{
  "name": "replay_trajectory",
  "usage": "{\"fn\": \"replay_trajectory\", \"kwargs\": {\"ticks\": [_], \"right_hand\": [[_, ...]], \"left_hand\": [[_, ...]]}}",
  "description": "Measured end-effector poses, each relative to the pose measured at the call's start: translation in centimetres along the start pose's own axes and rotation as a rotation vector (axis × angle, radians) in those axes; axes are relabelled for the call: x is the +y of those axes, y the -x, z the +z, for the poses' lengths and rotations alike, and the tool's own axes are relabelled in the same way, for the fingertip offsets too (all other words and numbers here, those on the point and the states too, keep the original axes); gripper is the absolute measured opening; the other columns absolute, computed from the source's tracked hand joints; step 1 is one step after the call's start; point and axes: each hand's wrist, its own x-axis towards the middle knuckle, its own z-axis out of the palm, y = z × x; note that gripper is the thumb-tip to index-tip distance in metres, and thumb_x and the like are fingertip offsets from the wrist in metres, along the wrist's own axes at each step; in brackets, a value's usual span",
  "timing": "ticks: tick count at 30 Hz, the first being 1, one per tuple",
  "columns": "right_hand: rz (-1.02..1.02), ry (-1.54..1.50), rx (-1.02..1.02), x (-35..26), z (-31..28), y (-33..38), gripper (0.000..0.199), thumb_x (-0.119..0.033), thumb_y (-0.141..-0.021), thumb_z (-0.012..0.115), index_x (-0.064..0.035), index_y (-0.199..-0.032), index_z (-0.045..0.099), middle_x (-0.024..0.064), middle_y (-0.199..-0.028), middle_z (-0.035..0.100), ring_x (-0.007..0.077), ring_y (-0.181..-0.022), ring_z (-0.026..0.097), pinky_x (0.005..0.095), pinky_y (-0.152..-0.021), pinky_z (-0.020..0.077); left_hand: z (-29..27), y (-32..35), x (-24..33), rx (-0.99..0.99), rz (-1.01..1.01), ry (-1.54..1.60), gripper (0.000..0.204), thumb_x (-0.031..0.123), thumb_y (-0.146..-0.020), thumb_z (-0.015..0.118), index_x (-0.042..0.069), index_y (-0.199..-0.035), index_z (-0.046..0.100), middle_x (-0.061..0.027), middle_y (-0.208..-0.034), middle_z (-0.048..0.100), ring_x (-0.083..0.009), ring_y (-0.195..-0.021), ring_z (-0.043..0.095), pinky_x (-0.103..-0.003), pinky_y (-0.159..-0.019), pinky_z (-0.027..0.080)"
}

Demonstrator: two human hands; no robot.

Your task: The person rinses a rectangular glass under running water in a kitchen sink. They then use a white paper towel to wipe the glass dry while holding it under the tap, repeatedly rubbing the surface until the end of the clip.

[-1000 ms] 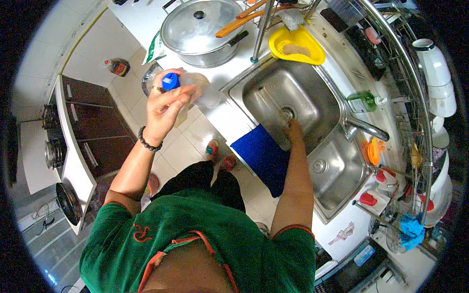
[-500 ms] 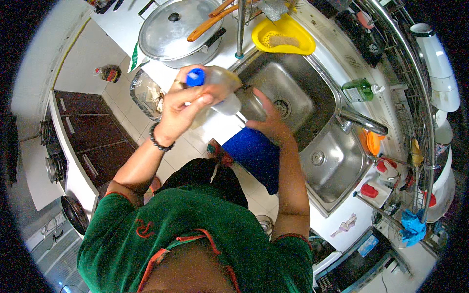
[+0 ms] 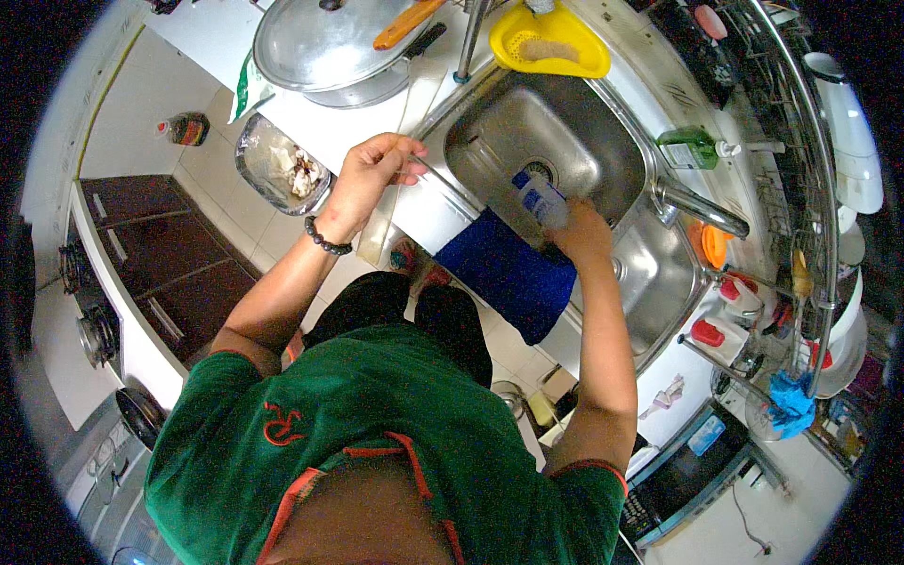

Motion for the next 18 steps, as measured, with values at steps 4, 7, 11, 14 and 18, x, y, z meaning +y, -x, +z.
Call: {"fn": "replay_trajectory", "kwargs": {"ticks": [4, 7, 11, 14, 18], "right_hand": [[-0.023, 0.172, -0.107, 0.8, 4.3, -4.6, 0.060, -0.029, -0.059, 0.074, -0.0008, -0.108, 0.055, 0.0207, -0.104, 0.059, 0.0319, -0.100, 0.057, 0.0427, -0.082, 0.0467], [-0.084, 0.202, -0.108, 0.1, 5.7, -7.7, 0.042, -0.025, -0.066, 0.068, -0.0001, -0.099, 0.061, 0.0200, -0.098, 0.062, 0.0314, -0.093, 0.061, 0.0427, -0.078, 0.0483], [-0.177, 0.406, -0.143, 1.7, 6.1, -8.4, 0.020, -0.016, -0.072, 0.058, -0.0014, -0.084, 0.066, 0.0181, -0.086, 0.065, 0.0324, -0.082, 0.064, 0.0419, -0.072, 0.0505], [-0.271, 0.486, -0.152, 3.3, 4.1, -6.4, 0.017, -0.013, -0.072, 0.055, -0.0021, -0.078, 0.067, 0.0175, -0.082, 0.065, 0.0326, -0.079, 0.064, 0.0414, -0.069, 0.0511], [-0.364, 0.542, -0.126, 4.0, 3.1, -6.3, 0.015, -0.013, -0.069, 0.058, -0.0029, -0.077, 0.067, 0.0173, -0.081, 0.065, 0.0323, -0.078, 0.064, 0.0415, -0.068, 0.0512]], "left_hand": [[-0.4, 1.3, -2.6, 0.052, -0.132, 0.060, 0.017, 0.005, -0.093, 0.040, 0.000, -0.103, 0.052, -0.0123, -0.098, 0.062, -0.0164, -0.080, 0.062, -0.027, -0.071, 0.051], [0.2, 2.0, -3.4, 0.072, -0.167, 0.149, 0.016, 0.004, -0.092, 0.039, 0.000, -0.103, 0.050, -0.0138, -0.097, 0.062, -0.0192, -0.077, 0.063, -0.028, -0.070, 0.052], [1.0, 2.5, -4.1, 0.161, -0.184, 0.170, 0.014, 0.004, -0.092, 0.040, 0.001, -0.102, 0.049, -0.0144, -0.094, 0.062, -0.0210, -0.075, 0.063, -0.029, -0.067, 0.052], [2.1, 3.1, -4.8, 0.196, -0.185, 0.191, 0.013, 0.006, -0.092, 0.041, 0.002, -0.102, 0.049, -0.0133, -0.091, 0.062, -0.0200, -0.071, 0.062, -0.028, -0.063, 0.051], [3.6, 3.6, -6.0, 0.211, -0.178, 0.222, 0.014, 0.007, -0.093, 0.042, 0.002, -0.103, 0.050, -0.0121, -0.089, 0.062, -0.0169, -0.067, 0.060, -0.025, -0.059, 0.050]]}}
